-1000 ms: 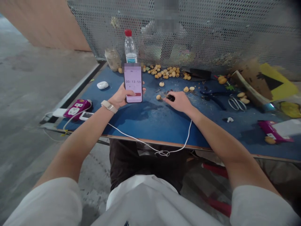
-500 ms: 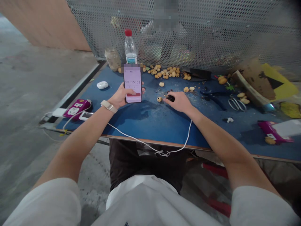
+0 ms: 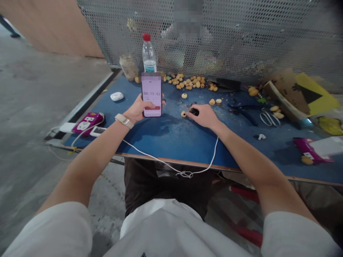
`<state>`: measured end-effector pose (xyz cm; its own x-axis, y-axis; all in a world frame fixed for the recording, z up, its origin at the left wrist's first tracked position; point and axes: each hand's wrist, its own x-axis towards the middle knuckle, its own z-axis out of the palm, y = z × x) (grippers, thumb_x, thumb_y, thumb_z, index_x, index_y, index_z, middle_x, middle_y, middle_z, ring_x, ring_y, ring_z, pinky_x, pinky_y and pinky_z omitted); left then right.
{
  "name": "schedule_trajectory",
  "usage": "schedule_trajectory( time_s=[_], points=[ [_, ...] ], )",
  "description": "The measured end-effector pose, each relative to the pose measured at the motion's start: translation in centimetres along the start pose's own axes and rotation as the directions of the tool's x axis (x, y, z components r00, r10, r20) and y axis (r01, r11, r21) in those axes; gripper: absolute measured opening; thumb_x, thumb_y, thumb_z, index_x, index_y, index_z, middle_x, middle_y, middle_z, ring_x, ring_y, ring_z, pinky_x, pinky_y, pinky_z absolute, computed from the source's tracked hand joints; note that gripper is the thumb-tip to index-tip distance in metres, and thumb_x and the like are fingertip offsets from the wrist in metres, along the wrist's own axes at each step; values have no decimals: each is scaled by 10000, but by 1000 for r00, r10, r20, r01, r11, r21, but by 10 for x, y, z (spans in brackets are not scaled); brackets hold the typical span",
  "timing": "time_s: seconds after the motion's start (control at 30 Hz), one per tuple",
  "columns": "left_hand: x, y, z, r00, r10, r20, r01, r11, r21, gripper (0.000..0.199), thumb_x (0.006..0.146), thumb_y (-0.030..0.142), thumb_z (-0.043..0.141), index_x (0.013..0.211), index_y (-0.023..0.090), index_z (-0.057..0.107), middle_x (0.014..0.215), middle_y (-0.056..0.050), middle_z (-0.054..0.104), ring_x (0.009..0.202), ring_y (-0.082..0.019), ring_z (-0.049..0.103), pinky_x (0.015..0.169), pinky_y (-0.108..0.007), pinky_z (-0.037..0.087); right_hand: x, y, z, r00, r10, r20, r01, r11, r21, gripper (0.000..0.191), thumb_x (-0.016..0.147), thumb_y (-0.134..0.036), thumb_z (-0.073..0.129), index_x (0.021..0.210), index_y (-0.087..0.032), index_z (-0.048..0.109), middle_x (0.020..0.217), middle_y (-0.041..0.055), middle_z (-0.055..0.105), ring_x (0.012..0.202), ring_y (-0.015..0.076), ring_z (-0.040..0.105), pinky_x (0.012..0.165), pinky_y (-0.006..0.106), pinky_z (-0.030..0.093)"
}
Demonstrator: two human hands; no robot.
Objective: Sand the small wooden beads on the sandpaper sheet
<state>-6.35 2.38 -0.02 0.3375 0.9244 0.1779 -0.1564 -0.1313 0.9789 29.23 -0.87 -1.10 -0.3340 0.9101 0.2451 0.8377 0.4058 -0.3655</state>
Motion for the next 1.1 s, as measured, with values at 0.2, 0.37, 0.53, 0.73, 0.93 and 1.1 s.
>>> schedule_trajectory(
  time_s=[0.2,0.37,0.53,0.73,0.93,1.1],
  points=[
    [-1,2,2,1000,-7,1,7,1000,3,694,637,208,910,1326,202,828,1401,-149,887,1383,-466,837,1190,-644,703,0,0,0,1000,6,-7,-6,1000,3,456,1139,-653,706,1007,-230,812,1020,151,893,925,344,800,818,436,497],
    [0,2,1,1000,-21,9,21,1000,-15,706,625,219,952,1320,207,833,1275,-140,910,1282,-427,865,1129,-573,725,-1,0,0,1000,-5,-9,5,1000,-1,468,1143,-669,698,1031,-235,834,1045,152,899,946,349,802,835,442,511],
    [1,0,-1,1000,-17,-2,17,1000,14,711,637,211,898,1342,197,803,1302,-161,895,1344,-464,845,1171,-639,704,0,1,1,1000,2,1,-2,1000,3,506,1148,-697,681,1030,-230,836,1026,152,896,905,341,802,801,437,502],
    [1,-1,0,1000,-20,1,20,1000,-7,680,638,197,890,1313,216,805,1338,-149,879,1394,-471,827,1171,-624,707,0,3,2,1000,5,-7,-6,1000,-17,482,1150,-690,688,1040,-243,834,1055,148,906,960,358,812,822,445,516],
    [3,-2,-3,997,-30,-65,30,1000,3,645,702,287,998,1310,201,801,1414,-170,870,1322,-445,855,1130,-614,738,0,-1,0,1000,9,9,-9,1000,-15,481,1162,-678,682,1045,-237,835,1109,152,915,961,348,816,858,450,549],
    [9,3,-21,963,-133,-235,161,981,104,611,958,638,959,1337,191,787,1357,-209,872,1283,-458,867,1047,-590,756,-1,-2,-1,1000,15,13,-15,1000,-26,474,1159,-674,689,1096,-235,856,1116,156,922,1006,373,824,867,459,547]
  ],
)
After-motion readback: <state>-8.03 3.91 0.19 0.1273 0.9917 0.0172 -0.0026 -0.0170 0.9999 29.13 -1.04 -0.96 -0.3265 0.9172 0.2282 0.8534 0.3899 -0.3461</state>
